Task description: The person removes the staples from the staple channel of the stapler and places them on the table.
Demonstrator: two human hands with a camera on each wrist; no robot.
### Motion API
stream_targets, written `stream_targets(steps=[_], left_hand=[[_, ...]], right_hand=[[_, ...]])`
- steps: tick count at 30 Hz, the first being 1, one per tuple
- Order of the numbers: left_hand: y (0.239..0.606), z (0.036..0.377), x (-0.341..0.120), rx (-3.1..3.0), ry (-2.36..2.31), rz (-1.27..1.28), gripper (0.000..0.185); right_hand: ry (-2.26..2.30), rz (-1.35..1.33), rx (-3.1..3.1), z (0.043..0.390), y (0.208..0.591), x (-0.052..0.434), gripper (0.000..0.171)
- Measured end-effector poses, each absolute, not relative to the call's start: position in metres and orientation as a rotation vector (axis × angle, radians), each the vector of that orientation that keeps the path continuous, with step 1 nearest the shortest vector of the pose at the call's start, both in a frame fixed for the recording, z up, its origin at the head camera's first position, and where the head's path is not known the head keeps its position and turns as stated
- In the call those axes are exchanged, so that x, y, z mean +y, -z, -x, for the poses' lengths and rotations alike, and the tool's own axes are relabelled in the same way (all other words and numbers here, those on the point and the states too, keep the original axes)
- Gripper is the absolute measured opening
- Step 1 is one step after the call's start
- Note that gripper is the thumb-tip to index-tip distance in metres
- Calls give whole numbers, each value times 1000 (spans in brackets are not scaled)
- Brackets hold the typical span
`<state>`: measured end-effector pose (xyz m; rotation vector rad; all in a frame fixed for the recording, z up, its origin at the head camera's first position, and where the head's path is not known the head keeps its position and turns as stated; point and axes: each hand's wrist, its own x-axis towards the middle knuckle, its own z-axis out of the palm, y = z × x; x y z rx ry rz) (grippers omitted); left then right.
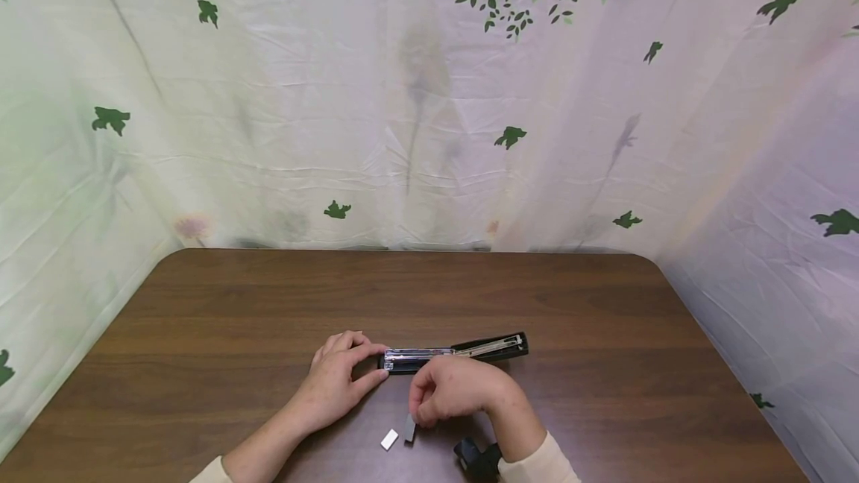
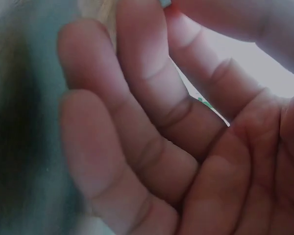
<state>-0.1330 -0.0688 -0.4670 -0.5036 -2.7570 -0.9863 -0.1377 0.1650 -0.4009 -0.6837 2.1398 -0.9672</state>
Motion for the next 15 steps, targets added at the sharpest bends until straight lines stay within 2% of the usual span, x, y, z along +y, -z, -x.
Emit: stream_targets(steps=[15], left_hand=[[466,133,-69,-2759,999,509,29]], right_hand=[[920,652,2112,134,404,161,11]])
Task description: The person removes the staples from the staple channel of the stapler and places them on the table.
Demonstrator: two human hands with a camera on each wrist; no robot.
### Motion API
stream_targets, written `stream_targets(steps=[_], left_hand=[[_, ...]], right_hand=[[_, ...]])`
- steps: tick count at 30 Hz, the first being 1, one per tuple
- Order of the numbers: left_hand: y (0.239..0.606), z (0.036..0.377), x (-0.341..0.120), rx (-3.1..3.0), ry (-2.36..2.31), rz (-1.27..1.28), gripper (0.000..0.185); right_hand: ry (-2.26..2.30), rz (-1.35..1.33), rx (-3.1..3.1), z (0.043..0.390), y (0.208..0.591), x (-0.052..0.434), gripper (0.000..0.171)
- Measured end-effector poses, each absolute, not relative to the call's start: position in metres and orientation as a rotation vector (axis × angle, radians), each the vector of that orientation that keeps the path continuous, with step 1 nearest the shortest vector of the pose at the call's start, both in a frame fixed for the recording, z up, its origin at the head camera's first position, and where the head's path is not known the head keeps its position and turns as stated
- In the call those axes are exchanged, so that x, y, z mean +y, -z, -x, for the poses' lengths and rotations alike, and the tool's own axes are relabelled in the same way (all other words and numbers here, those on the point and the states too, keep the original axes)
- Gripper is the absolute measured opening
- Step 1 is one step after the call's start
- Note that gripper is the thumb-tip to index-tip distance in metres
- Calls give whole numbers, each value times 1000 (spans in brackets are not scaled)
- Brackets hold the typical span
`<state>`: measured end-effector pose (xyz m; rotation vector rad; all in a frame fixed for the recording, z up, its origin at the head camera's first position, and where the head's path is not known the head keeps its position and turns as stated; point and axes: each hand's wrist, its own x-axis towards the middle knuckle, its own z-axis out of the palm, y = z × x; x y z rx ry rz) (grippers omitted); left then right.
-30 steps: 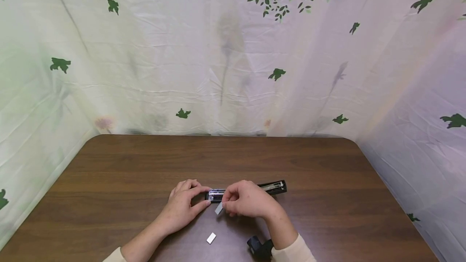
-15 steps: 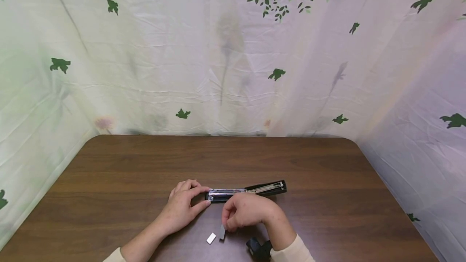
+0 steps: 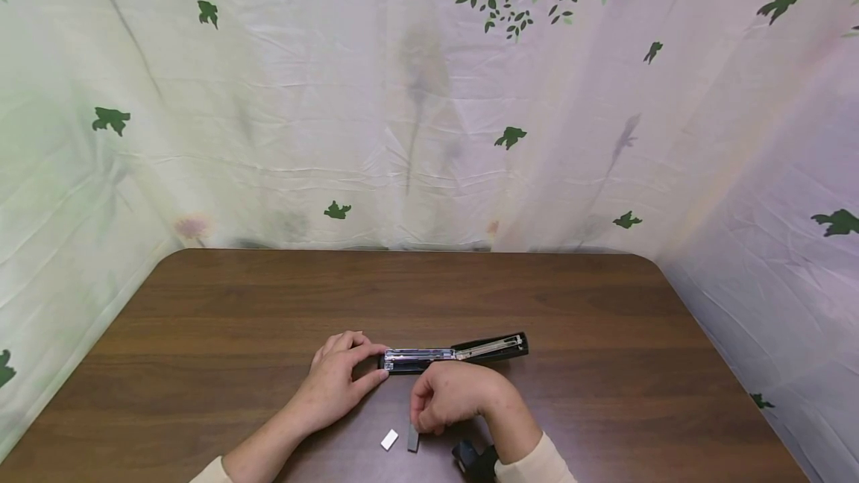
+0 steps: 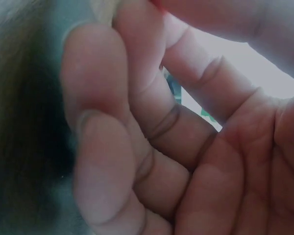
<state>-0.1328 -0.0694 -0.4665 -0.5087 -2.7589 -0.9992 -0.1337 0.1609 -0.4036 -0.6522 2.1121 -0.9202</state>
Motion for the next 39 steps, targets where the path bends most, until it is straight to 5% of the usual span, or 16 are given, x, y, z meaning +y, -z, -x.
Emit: stream_targets(steps=[39], left_hand=[[466,133,-69,-2736,988,513,28]], right_hand=[[830,566,2271,133,408,155,15]])
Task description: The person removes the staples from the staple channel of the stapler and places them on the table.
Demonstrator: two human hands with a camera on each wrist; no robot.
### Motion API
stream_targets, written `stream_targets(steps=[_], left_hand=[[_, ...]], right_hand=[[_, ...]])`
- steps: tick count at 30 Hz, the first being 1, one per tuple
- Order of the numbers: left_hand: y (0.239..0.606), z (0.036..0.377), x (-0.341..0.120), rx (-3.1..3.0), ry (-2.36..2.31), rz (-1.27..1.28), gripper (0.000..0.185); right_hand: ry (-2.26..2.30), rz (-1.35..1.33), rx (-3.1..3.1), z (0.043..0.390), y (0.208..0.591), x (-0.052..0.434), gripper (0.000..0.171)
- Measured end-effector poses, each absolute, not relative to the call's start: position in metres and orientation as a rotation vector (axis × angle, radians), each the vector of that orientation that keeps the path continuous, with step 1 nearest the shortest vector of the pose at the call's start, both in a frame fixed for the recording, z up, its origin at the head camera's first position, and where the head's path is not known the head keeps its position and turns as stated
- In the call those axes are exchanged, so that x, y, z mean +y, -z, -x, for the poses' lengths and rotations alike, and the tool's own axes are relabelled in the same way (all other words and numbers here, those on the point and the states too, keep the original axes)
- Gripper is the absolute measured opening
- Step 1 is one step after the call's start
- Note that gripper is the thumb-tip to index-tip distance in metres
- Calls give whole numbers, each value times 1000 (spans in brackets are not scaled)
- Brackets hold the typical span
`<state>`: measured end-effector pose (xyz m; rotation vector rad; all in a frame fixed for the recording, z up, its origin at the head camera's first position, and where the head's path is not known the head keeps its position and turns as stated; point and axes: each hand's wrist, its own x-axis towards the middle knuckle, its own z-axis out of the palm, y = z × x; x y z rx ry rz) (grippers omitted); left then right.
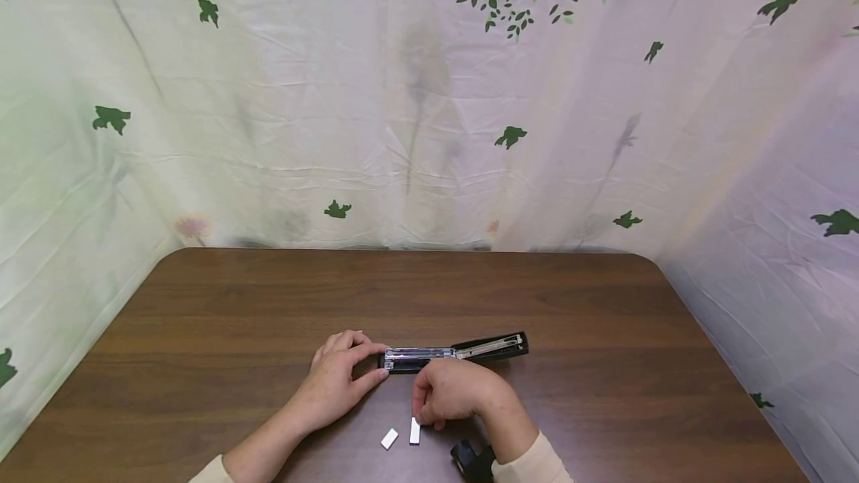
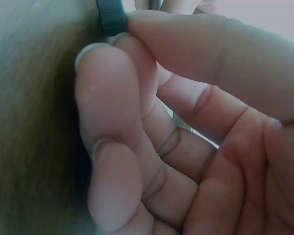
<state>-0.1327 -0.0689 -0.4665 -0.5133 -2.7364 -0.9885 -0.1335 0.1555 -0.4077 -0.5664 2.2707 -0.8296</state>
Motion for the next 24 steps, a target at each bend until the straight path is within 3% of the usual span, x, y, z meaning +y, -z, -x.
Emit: stream_targets(steps=[17,24], left_hand=[[467,132,-69,-2732,976,531,30],[467,131,-71,-2758,963,523,41]], right_hand=[[841,582,2326,135,405,161,15],[956,589,2371,138,395,172,13]])
